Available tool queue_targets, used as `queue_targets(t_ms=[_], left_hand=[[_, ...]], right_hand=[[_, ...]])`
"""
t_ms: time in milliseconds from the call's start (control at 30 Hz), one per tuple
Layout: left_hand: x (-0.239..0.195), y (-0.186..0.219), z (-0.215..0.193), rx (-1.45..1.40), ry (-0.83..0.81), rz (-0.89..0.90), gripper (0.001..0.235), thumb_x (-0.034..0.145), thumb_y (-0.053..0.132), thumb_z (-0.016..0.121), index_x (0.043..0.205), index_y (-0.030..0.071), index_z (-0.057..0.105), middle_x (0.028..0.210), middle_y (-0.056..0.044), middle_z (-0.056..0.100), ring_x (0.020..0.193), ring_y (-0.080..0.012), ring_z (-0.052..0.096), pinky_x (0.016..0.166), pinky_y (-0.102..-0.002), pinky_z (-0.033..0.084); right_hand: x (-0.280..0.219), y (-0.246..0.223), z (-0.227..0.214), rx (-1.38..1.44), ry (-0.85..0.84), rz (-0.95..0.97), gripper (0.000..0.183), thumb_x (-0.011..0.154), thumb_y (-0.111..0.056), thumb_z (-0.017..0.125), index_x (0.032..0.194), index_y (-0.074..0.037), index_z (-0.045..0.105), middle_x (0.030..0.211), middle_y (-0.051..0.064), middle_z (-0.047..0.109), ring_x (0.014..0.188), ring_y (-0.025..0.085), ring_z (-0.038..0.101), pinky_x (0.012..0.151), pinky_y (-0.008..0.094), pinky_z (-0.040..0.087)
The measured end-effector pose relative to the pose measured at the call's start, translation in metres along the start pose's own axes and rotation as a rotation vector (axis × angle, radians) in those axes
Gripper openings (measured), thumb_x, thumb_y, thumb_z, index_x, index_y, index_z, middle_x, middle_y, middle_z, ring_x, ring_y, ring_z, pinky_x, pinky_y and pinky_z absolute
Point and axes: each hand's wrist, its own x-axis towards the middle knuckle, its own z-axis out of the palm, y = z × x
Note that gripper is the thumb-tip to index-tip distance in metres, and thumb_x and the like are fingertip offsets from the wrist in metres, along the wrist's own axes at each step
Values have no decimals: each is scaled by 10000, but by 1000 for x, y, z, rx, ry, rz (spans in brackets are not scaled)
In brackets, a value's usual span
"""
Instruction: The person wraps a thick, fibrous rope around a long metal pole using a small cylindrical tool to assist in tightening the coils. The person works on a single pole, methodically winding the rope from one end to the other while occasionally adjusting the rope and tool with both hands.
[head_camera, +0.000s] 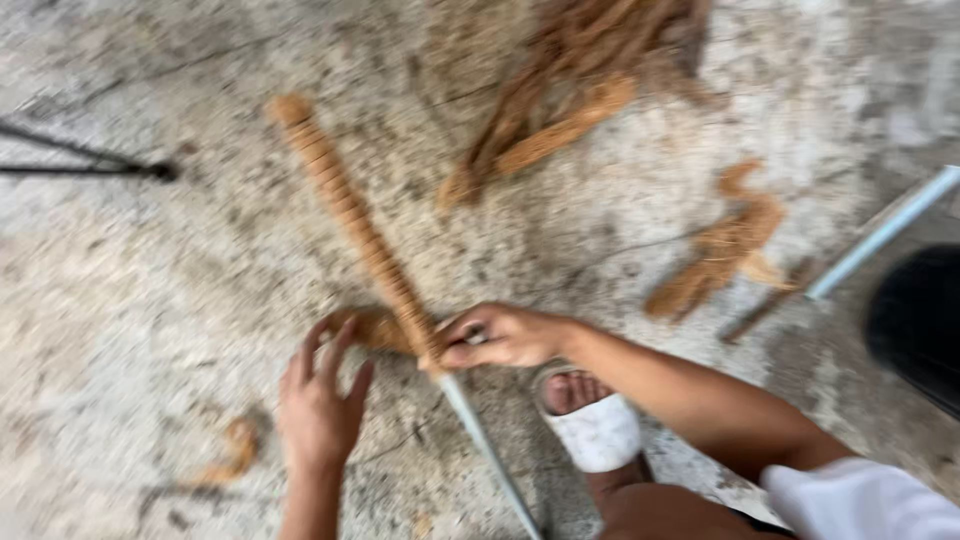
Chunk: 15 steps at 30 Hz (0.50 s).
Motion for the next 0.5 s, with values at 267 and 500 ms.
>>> queue_targets(t_ms=[267,500], left_hand=[[10,-9,8,-110,16,-167,511,818,260,813,1298,199,649,1259,-66,634,1122,-278,616,987,-447,455],[-17,-6,15,-280,-16,-341,444,840,230,797,1240,174,612,1211,-60,679,1064,-298,666,918,-456,524]], right_hand=[[-43,2,-43,0,203,172,330,982,-288,601,1150,-32,722,1067,93,719,1000,226,683,895,420,562],[-38,8,-24,-28,212,183,304,980,-308,621,1036,-36,745,992,80,655,879,153,628,775,355,541]])
